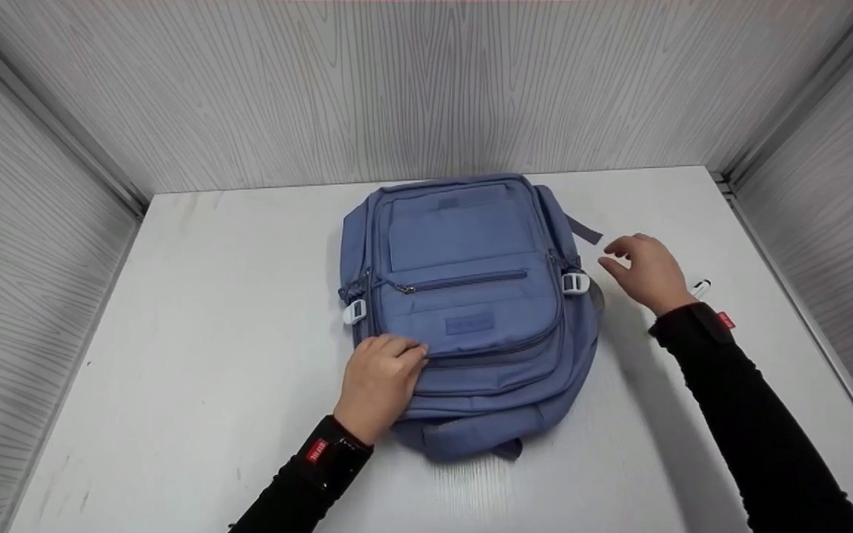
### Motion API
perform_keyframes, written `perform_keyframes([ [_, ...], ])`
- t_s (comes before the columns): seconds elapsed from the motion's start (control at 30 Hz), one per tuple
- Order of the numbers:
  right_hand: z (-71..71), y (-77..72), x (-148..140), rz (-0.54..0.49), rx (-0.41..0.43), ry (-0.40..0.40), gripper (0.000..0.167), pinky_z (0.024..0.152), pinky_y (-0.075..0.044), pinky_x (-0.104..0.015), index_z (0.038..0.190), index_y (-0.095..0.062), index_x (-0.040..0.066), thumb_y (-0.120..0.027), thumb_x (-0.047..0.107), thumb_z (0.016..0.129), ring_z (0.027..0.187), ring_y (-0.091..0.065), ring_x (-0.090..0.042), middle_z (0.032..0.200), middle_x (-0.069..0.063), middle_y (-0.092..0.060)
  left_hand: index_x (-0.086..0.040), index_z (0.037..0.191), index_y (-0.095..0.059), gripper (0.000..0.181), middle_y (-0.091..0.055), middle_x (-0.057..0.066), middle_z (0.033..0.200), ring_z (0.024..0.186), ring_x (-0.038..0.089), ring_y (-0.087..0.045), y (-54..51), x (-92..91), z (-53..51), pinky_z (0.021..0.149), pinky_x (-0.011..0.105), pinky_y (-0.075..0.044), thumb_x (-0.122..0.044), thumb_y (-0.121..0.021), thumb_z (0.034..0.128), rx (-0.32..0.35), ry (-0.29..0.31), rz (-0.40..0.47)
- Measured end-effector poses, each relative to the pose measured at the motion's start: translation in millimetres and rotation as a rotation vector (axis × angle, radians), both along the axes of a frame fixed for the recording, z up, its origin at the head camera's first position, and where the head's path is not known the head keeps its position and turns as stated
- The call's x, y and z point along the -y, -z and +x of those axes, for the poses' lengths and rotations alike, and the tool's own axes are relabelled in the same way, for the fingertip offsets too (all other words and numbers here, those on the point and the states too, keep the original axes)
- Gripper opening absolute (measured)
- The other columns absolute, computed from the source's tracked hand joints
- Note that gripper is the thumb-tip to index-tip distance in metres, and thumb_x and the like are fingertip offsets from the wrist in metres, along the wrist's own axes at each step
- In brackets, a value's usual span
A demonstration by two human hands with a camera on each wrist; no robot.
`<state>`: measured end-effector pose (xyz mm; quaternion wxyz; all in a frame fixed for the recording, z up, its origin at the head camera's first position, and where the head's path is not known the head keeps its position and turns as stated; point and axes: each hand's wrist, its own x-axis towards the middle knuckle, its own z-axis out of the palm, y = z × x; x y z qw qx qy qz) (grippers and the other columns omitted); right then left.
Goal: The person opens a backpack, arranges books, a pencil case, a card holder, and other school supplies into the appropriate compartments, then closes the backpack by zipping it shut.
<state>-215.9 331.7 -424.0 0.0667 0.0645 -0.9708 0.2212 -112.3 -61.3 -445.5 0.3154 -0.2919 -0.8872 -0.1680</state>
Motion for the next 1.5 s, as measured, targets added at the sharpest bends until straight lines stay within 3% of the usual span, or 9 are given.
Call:
perform_keyframes([
  [0.17, 20.4, 19.5, -31.6, 0.073, 0.115, 0.097, 0.034, 0.083, -0.048, -0.059, 0.115, -0.065, -0.009, -0.061, 0.019, 0.096, 0.099, -0.06, -0.049, 0.111, -0.034, -0.061, -0.011, 0.085, -0.079, 0.004, -0.073, 0.001, 0.083, 0.08, 0.019, -0.068, -4.7, 2.1, 0.2, 0.074, 0.033, -0.053, -0.014, -0.077, 0.0834, 0.037, 0.019, 0.026],
  [0.3, 34.3, 31.8, -49.6, 0.106, 0.135, 0.195, 0.037, 0.077, -0.051, -0.059, 0.118, -0.062, -0.01, -0.06, 0.021, 0.096, 0.095, -0.06, -0.051, 0.114, -0.038, -0.057, -0.01, 0.083, -0.077, 0.006, -0.073, 0.001, 0.082, 0.079, 0.019, -0.068, -10.2, 2.4, 0.0, 0.071, 0.033, -0.051, -0.014, -0.074, 0.0862, 0.081, 0.019, 0.045],
  [0.53, 47.9, 43.9, -65.7, 0.118, 0.196, 0.253, 0.038, 0.059, -0.049, -0.046, 0.111, -0.065, -0.007, -0.059, 0.027, 0.096, 0.081, -0.064, -0.045, 0.102, -0.036, -0.064, -0.01, 0.082, -0.075, 0.006, -0.07, 0.002, 0.08, 0.078, 0.02, -0.066, -22.7, 0.8, -2.9, 0.068, 0.034, -0.049, -0.015, -0.076, 0.0854, 0.128, -0.005, 0.036],
  [0.77, 51.8, 50.4, -69.2, 0.111, 0.283, 0.277, 0.035, 0.051, -0.037, -0.031, 0.105, -0.059, -0.009, -0.06, 0.025, 0.094, 0.064, -0.059, -0.029, 0.082, -0.025, -0.066, -0.007, 0.082, -0.073, 0.006, -0.07, 0.004, 0.081, 0.077, 0.022, -0.061, -48.1, 0.8, -14.0, 0.069, 0.035, -0.05, -0.012, -0.075, 0.0859, 0.067, -0.029, 0.058],
  [0.97, 58.0, 53.2, -64.3, 0.08, 0.257, 0.262, 0.026, 0.054, -0.041, -0.034, 0.11, -0.057, -0.01, -0.052, 0.007, 0.092, 0.066, -0.055, -0.029, 0.091, -0.032, -0.065, -0.005, 0.086, -0.073, 0.008, -0.07, 0.009, 0.083, 0.077, 0.025, -0.061, -74.4, 1.5, -30.8, 0.07, 0.036, -0.052, -0.011, -0.07, 0.0903, 0.1, -0.045, 0.139],
  [1.07, 66.2, 47.0, -52.9, 0.036, 0.237, 0.225, 0.027, 0.058, -0.043, -0.034, 0.116, -0.057, -0.009, -0.052, 0.004, 0.093, 0.072, -0.056, -0.03, 0.097, -0.033, -0.064, -0.003, 0.087, -0.073, 0.01, -0.069, 0.011, 0.083, 0.077, 0.026, -0.065, -83.5, 1.4, -40.2, 0.07, 0.038, -0.054, -0.011, -0.068, 0.092, 0.143, -0.05, 0.179],
  [1.2, 88.2, 25.1, -26.3, -0.013, 0.131, 0.119, 0.027, 0.059, -0.038, -0.032, 0.118, -0.06, -0.004, -0.054, 0.0, 0.092, 0.07, -0.05, -0.025, 0.088, -0.025, -0.062, -0.002, 0.089, -0.073, 0.012, -0.069, 0.012, 0.085, 0.077, 0.026, -0.066, -91.4, 1.6, -50.0, 0.07, 0.038, -0.054, -0.012, -0.067, 0.093, 0.206, -0.065, 0.213],
  [1.4, 133.4, -21.8, 23.7, 0.024, -0.129, -0.1, 0.031, 0.054, -0.033, -0.024, 0.114, -0.061, 0.008, -0.059, -0.006, 0.087, 0.06, -0.038, -0.01, 0.083, -0.008, -0.06, -0.002, 0.092, -0.073, 0.014, -0.07, 0.013, 0.089, 0.08, 0.026, -0.068, -92.3, 1.7, -53.6, 0.072, 0.038, -0.055, -0.014, -0.066, 0.0939, 0.272, -0.081, 0.221],
  [1.5, 144.6, -37.8, 48.7, 0.065, -0.278, -0.241, 0.035, 0.053, -0.039, -0.023, 0.111, -0.062, 0.01, -0.068, -0.007, 0.081, 0.063, -0.046, -0.007, 0.087, -0.005, -0.065, -0.002, 0.092, -0.073, 0.014, -0.07, 0.013, 0.09, 0.081, 0.026, -0.068, -92.6, 0.9, -53.4, 0.072, 0.038, -0.056, -0.014, -0.066, 0.094, 0.276, -0.089, 0.226],
])
